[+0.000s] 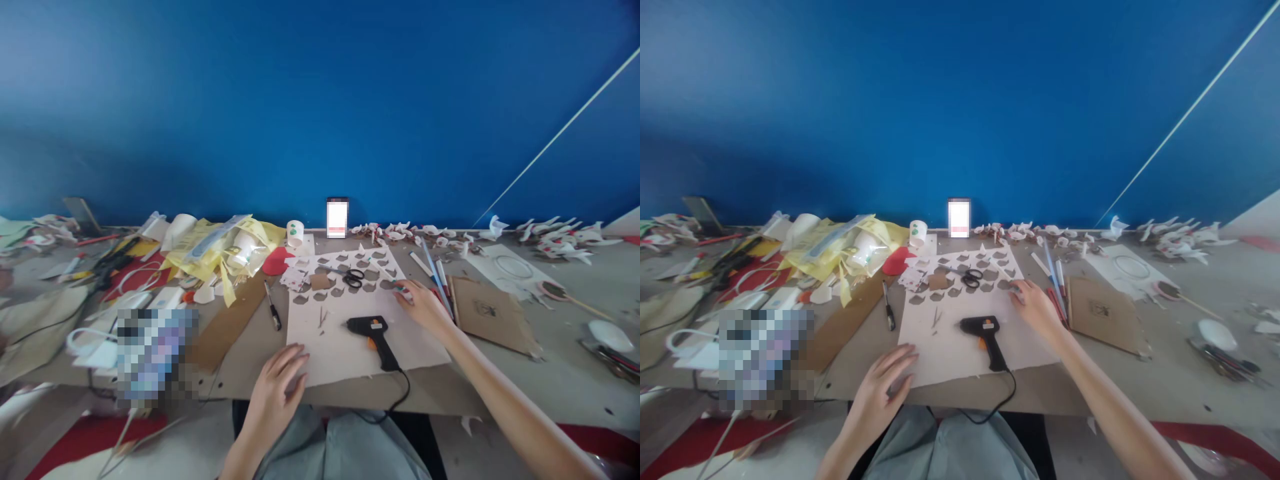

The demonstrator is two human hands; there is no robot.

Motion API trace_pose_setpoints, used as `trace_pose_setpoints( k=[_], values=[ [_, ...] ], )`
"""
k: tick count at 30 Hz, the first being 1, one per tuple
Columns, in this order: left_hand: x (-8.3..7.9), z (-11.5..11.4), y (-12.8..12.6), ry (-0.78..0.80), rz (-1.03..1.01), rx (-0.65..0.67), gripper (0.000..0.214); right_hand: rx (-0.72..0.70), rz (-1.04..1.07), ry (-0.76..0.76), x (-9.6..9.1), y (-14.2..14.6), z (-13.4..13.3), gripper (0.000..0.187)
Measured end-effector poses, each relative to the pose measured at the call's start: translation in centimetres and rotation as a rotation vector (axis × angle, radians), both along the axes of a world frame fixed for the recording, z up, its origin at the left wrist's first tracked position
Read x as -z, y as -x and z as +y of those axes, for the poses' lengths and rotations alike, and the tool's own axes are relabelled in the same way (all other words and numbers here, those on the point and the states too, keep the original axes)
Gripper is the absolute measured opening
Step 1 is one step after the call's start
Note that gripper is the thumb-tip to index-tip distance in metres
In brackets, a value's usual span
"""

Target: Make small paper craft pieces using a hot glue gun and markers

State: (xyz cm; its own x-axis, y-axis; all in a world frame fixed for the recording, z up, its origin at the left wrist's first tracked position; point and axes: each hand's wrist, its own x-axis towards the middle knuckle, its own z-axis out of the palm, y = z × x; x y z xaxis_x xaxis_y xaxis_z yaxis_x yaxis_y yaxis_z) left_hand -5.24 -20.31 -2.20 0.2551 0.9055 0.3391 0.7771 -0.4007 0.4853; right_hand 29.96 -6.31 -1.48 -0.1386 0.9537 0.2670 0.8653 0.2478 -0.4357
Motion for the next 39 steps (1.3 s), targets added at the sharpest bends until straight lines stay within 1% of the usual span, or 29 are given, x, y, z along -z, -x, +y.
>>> trace_pose_setpoints(
  k=[3,6,9,11,13,16,19,22,25,28,29,31,33,35,37,39],
  values=[
    [0.4,-0.2,-0.2,-0.066,0.11,0.025,0.025,0.055,-0.107,-0.051,-0.2,0.5,1.7,0.022],
    [0.7,-0.5,-0.4,-0.088,0.13,0.012,0.026,0.029,-0.13,-0.068,-0.7,1.5,2.9,0.02],
    [1.2,-1.0,-0.5,-0.126,0.137,0.009,0.031,-0.073,-0.103,-0.041,-1.5,3.1,4.0,0.021],
    [1.6,-1.3,-0.6,-0.154,0.122,0.005,0.036,-0.172,-0.083,0.008,-1.9,4.4,4.6,0.021],
    [1.8,-1.5,-0.6,-0.167,0.093,0.005,0.041,-0.239,-0.081,0.051,-2.3,5.8,5.1,0.021],
    [2.0,-1.7,-0.4,-0.169,0.069,0.036,0.044,-0.241,-0.117,0.079,-2.6,7.5,5.4,0.023],
    [2.0,-1.8,-0.3,-0.179,0.072,0.057,0.042,-0.227,-0.137,0.097,-2.7,8.3,5.3,0.026],
    [2.0,-1.8,-0.2,-0.226,0.083,0.082,0.036,-0.231,-0.121,0.086,-2.5,8.3,5.2,0.025],
    [1.8,-1.9,-0.3,-0.279,0.078,0.107,0.029,-0.254,-0.058,0.049,-2.2,7.6,5.0,0.023],
    [1.4,-2.0,-0.5,-0.316,0.052,0.071,0.015,-0.271,-0.001,0.021,-2.5,6.8,3.9,0.024],
    [1.3,-1.9,-0.5,-0.326,0.037,0.038,0.011,-0.267,0.006,0.02,-2.7,6.6,3.2,0.023],
    [1.2,-1.7,-0.5,-0.328,0.003,-0.057,0.012,-0.238,-0.002,0.03,-3.3,6.2,1.5,0.021],
    [1.1,-1.4,-0.3,-0.293,-0.029,-0.154,0.009,-0.175,-0.038,0.057,-3.8,5.9,-0.7,0.02],
    [1.2,-0.8,0.0,-0.241,-0.056,-0.228,0.014,-0.078,-0.103,0.109,-4.1,5.6,-3.2,0.026],
    [1.2,-0.2,0.2,-0.193,-0.073,-0.269,0.021,0.017,-0.168,0.181,-3.8,5.4,-5.4,0.035],
    [1.1,0.4,0.2,-0.165,-0.079,-0.297,0.024,0.052,-0.206,0.268,-3.3,5.4,-7.3,0.041]
  ],
)
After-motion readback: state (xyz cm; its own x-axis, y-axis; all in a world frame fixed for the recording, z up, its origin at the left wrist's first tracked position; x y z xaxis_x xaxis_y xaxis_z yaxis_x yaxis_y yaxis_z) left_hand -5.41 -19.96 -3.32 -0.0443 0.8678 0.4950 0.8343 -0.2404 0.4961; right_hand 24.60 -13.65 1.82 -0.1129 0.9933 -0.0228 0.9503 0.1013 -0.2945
